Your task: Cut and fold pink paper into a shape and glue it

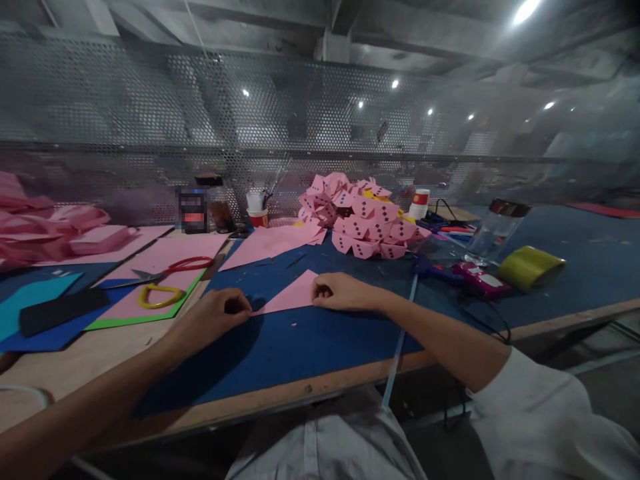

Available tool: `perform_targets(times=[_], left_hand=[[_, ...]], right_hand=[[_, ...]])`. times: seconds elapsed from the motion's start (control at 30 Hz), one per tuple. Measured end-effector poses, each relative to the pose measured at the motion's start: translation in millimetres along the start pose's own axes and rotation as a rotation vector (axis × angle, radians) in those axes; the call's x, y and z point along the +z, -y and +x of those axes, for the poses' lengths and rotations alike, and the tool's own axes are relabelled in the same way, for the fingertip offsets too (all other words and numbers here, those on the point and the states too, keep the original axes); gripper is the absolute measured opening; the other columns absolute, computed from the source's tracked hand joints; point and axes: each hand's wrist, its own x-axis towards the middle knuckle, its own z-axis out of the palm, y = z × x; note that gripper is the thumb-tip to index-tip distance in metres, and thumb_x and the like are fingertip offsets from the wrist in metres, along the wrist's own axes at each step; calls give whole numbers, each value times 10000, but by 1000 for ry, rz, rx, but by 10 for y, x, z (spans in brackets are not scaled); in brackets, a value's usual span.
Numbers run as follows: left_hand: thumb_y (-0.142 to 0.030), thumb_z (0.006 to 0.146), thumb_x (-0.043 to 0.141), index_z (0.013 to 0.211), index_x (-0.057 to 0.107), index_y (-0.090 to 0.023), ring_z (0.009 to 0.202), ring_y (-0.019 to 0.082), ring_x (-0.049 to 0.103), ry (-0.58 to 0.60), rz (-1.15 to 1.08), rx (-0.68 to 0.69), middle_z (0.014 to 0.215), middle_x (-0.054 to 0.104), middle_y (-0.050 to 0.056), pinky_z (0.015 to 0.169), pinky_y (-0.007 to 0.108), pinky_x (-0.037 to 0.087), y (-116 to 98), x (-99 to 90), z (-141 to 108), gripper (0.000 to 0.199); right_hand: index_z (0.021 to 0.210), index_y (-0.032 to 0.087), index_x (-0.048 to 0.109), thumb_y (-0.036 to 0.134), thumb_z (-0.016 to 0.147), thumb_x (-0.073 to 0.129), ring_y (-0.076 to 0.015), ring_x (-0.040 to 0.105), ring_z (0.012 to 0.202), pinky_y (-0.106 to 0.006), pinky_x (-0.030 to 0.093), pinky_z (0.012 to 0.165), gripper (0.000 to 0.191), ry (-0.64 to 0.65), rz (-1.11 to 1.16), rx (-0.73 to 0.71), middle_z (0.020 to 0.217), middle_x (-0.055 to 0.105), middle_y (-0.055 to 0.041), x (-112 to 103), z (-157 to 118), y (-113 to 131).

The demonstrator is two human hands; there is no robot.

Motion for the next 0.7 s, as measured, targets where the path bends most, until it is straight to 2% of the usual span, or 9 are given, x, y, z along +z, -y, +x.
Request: perform_targets(times=[0.3,0.53,0.63,0.7], left_hand=[[-371,772,628,782,713,-202,749,238,652,-38,-12,-17,759,733,38,689,310,464,12,-39,-62,190],[-410,778,622,792,712,-195,791,257,676,-16,-6,-58,798,748,52,671,315,469,109,-141,-131,234],[-410,799,607,804,703,-194,784,250,665,-57,9,-28,806,738,49,697,323,472,41,-176,-163,237],[-403,823,597,825,703,-192,805,247,656,-118,6,13,840,737,54,739,332,475,-96,-169,-157,237]], right_hand=[[926,144,701,162,823,636,-132,621,753,-223,429,664,123,20,3,3,865,704,-40,-17,-4,22],[896,149,697,152,809,651,-126,603,729,-219,416,649,99,1,5,2,827,684,-25,-12,-7,34],[887,150,697,140,805,648,-125,596,721,-219,422,652,96,3,13,0,829,686,-25,-15,-6,35],[887,150,696,133,803,647,-124,596,720,-218,428,657,99,8,21,-9,835,690,-24,-21,-8,37]])
